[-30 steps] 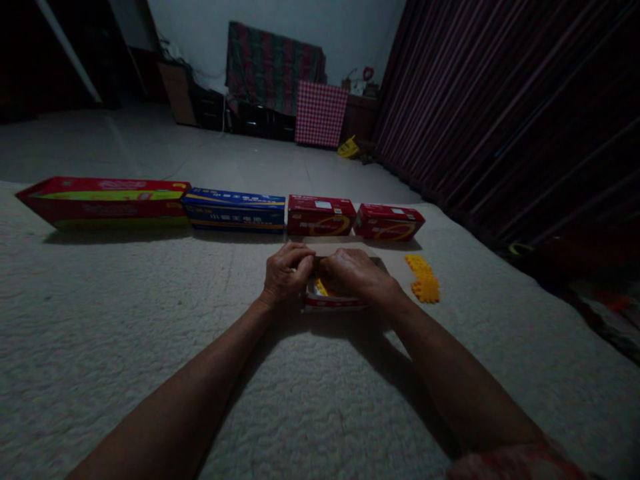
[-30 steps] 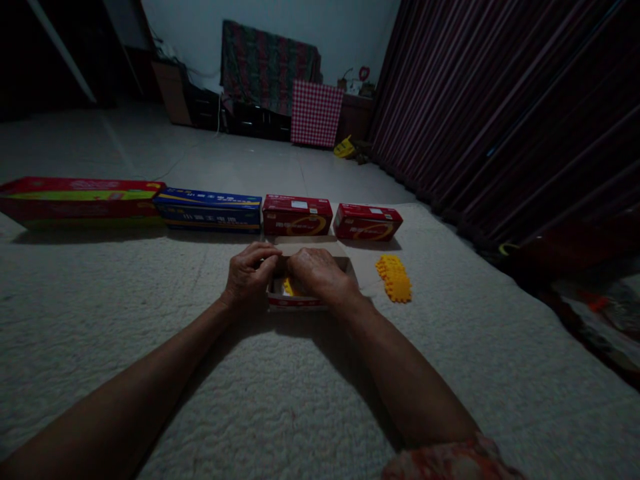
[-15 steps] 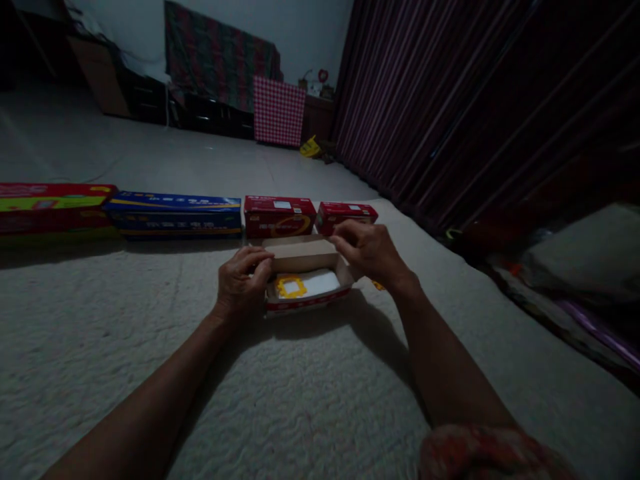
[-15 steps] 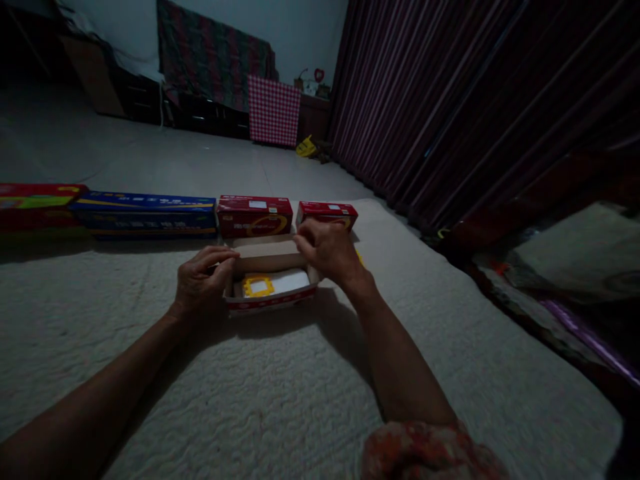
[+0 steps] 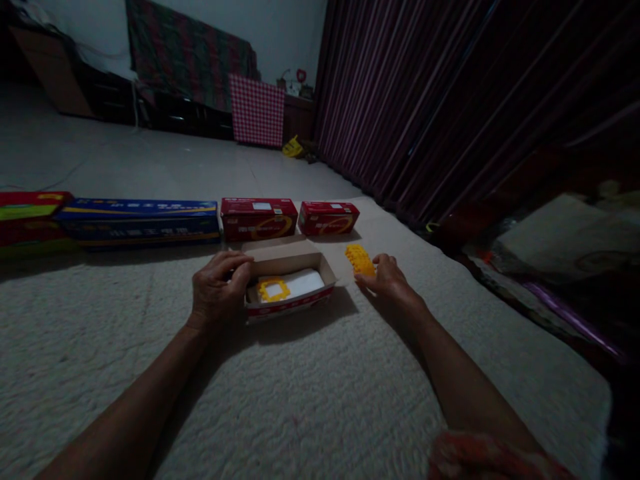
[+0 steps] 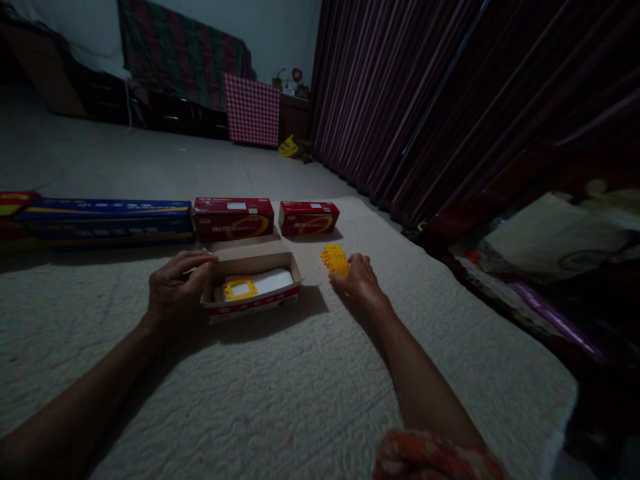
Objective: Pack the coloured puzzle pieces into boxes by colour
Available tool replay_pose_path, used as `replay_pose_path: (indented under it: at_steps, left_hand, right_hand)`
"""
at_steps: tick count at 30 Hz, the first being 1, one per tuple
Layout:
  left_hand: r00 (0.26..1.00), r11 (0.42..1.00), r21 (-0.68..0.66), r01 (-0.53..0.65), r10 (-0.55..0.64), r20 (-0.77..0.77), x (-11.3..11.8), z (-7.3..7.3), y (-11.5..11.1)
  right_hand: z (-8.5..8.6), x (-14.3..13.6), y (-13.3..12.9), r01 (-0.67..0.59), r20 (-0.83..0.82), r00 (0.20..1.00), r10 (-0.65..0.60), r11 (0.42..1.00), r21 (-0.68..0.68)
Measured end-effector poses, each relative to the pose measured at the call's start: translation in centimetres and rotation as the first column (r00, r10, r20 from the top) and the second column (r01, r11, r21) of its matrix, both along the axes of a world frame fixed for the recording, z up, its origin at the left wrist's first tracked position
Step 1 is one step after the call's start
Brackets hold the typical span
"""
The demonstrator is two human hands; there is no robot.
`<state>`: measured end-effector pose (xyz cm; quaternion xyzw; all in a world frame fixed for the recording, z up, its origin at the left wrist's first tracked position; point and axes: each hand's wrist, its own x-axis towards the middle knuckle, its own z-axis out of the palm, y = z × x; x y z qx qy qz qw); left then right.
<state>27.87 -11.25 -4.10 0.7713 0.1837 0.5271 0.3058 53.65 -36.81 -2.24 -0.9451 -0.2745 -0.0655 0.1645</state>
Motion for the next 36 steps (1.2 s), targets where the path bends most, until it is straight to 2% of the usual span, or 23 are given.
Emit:
replay_pose_path:
  at_steps: [5,9,12,15,18,21,24,28,32,36]
  left_hand:
    - [1.000,1.000,0.007,0.009,-0.009,-0.006,0.0,0.1,0.1]
    - [1.000,1.000,-0.005,0.008,-0.008,-0.013,-0.1,0.1,0.1]
    - [1.000,1.000,-0.019,0.000,0.000,-0.002,0.0,0.1,0.0]
    - [1.000,1.000,-0.027,0.003,-0.002,0.018,0.2,0.2,-0.1]
    - [1.000,1.000,-0.019,0.002,-0.002,0.027,0.3,0.2,-0.2]
    - [0.999,1.000,0.004,0.008,-0.008,0.050,0.3,0.2,-0.2]
    - [0.998,1.000,0.017,0.012,-0.013,0.067,0.4,0.1,-0.1]
    - [0.998,1.000,0.021,0.023,-0.025,0.066,0.3,0.0,-0.1]
    - [0.999,0.999,0.034,0.027,-0.029,0.045,0.3,0.1,0.0]
    - [0.998,0.999,0.031,0.031,-0.033,0.053,0.3,0.0,0.0]
  right_hand:
    - [-0.3,0.2,0.0,-0.026,-0.018,0.999,0.027,0.998,0.052]
    - [0.6,0.2,0.1,0.019,-0.054,0.998,-0.014,0.996,0.085]
    - [2.3,0.1,0.0,0.036,-0.029,0.999,-0.033,0.993,0.116]
    - [4.8,-1.1,0.3,0.003,-0.014,1.000,-0.001,0.985,0.170]
    - [7.3,-4.0,1.6,-0.117,-0.026,0.991,0.129,0.956,0.267]
    - [9.0,-7.6,4.0,-0.297,-0.018,0.948,0.317,0.906,0.303]
    - [9.2,-10.4,6.7,-0.421,-0.012,0.900,0.436,0.876,0.237]
    - [8.3,-12.4,9.1,-0.493,0.035,0.870,0.492,0.870,0.032]
    - [7.4,-13.0,9.7,-0.432,0.076,0.888,0.454,0.879,-0.201]
    - [6.9,-13.0,9.7,-0.391,0.105,0.894,0.435,0.875,-0.286]
